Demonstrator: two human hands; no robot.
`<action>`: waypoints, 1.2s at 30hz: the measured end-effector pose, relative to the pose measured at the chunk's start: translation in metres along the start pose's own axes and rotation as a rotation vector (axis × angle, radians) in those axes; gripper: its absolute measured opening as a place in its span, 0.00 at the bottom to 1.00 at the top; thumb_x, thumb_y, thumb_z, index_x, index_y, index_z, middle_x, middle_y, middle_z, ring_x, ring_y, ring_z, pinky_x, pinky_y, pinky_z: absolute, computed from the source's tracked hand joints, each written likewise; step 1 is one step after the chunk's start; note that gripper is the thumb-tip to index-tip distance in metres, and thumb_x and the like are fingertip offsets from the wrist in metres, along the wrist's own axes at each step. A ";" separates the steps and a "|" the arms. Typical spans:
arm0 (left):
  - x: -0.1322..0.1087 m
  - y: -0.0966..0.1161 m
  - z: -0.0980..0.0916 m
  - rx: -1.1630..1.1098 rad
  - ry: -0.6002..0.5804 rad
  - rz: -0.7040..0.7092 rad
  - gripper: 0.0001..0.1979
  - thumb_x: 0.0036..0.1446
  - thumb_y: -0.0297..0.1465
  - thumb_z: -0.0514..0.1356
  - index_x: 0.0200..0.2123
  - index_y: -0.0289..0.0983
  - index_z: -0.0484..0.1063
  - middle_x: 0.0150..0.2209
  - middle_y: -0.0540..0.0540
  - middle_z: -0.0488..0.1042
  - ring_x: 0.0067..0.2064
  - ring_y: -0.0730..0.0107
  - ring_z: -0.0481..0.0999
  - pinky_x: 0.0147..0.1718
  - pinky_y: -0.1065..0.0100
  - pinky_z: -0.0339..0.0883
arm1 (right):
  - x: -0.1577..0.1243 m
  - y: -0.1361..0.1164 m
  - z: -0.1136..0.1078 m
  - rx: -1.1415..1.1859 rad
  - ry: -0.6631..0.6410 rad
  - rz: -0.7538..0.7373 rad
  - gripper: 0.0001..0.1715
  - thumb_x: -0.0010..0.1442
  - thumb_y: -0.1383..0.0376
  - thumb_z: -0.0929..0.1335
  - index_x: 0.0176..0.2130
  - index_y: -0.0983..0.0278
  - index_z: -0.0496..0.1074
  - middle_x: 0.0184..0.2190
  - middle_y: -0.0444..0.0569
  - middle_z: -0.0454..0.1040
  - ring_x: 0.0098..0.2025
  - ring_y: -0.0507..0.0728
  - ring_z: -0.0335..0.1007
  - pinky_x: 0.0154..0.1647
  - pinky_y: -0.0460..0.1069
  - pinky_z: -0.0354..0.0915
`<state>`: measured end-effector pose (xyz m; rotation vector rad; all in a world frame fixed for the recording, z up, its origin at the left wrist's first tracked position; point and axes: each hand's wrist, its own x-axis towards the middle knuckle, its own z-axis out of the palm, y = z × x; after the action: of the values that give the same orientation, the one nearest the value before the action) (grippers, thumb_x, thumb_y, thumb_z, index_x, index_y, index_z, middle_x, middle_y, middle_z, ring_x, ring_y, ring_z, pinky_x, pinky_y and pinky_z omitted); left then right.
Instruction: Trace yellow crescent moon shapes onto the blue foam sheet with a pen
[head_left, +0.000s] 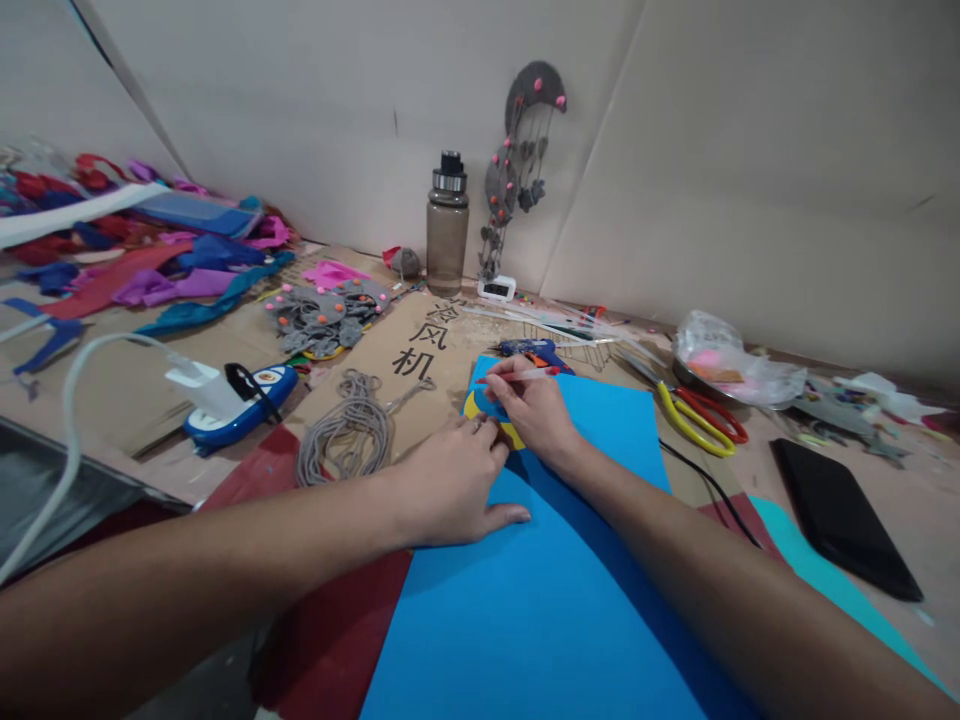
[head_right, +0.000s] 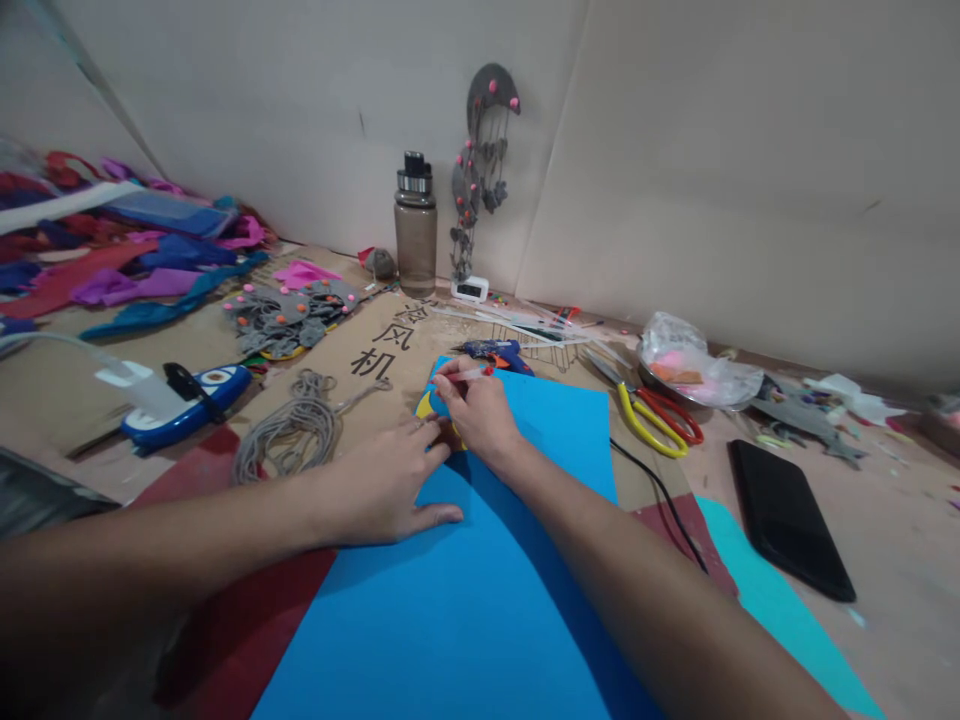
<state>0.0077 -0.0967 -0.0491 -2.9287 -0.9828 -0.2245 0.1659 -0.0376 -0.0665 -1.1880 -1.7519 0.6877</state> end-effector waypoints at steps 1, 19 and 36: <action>0.000 0.000 0.000 -0.005 -0.001 -0.003 0.39 0.60 0.56 0.50 0.55 0.27 0.71 0.51 0.30 0.72 0.54 0.43 0.70 0.53 0.50 0.64 | -0.001 0.000 0.001 0.034 -0.013 -0.012 0.09 0.64 0.59 0.64 0.39 0.61 0.69 0.33 0.47 0.77 0.36 0.54 0.76 0.38 0.49 0.69; -0.001 0.001 0.002 0.004 0.026 0.005 0.37 0.60 0.56 0.49 0.56 0.29 0.70 0.52 0.30 0.71 0.56 0.43 0.69 0.59 0.45 0.54 | 0.005 -0.001 0.005 0.006 -0.114 0.022 0.06 0.64 0.61 0.64 0.37 0.61 0.67 0.35 0.47 0.78 0.39 0.55 0.76 0.40 0.50 0.69; 0.000 0.003 -0.001 -0.005 -0.018 0.004 0.37 0.60 0.55 0.50 0.55 0.27 0.70 0.50 0.29 0.72 0.53 0.42 0.70 0.54 0.48 0.62 | 0.004 0.003 0.001 -0.174 -0.010 0.027 0.07 0.64 0.62 0.63 0.34 0.62 0.66 0.30 0.47 0.75 0.35 0.55 0.74 0.38 0.49 0.66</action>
<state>0.0093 -0.0987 -0.0483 -2.9420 -0.9797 -0.2012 0.1658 -0.0326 -0.0677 -1.3298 -1.8369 0.5663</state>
